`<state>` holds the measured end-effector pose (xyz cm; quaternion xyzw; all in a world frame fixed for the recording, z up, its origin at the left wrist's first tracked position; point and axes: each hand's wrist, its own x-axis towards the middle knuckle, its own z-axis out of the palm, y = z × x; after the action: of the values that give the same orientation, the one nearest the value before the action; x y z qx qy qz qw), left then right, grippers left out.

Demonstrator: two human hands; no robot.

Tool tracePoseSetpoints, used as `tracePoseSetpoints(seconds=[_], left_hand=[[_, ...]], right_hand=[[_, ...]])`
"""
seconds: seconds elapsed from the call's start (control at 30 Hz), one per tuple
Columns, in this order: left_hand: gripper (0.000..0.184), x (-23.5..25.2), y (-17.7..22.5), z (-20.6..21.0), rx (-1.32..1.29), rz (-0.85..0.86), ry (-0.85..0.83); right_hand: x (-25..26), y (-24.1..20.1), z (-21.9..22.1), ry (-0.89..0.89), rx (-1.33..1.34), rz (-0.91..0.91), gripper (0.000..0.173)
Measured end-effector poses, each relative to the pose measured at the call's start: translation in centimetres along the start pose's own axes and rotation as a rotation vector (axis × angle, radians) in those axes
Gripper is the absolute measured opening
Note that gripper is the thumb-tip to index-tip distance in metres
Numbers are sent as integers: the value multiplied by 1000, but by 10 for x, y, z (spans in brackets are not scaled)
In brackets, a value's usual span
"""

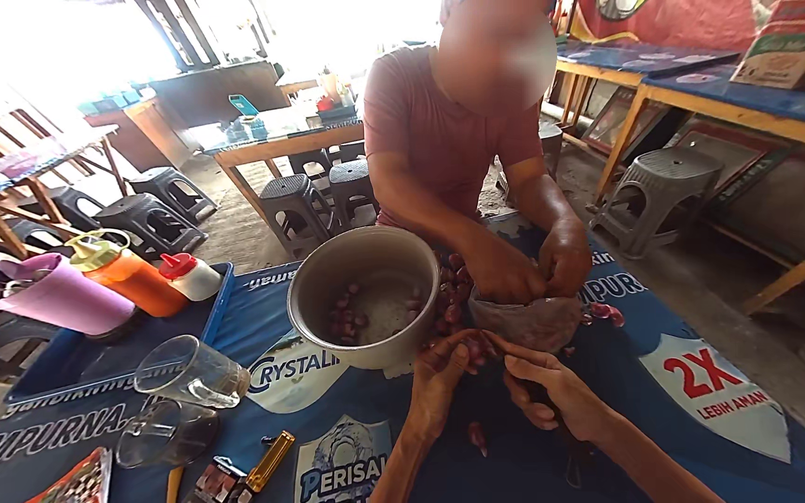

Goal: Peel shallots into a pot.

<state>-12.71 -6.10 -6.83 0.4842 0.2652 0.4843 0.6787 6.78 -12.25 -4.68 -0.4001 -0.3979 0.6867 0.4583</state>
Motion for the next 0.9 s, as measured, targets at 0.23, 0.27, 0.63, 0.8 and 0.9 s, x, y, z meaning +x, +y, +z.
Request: tracePoseSetpoints(seconds=[0.23, 0.27, 0.63, 0.8, 0.9], left_hand=[[24, -2, 4, 5, -11, -9, 95], [25, -2, 3, 5, -7, -3, 100], [27, -1, -4, 11, 67, 27, 115], [31, 0, -2, 6, 13, -30, 55], [31, 0, 3, 4, 8, -21, 67]], right_hand=[[1, 10, 6, -27, -330, -223, 55], [2, 11, 6, -19, -342, -224, 54], [0, 11, 13, 100, -201, -158, 49], [-1, 2, 2, 15, 48, 15, 52], [-1, 3, 5, 25, -77, -125, 54]])
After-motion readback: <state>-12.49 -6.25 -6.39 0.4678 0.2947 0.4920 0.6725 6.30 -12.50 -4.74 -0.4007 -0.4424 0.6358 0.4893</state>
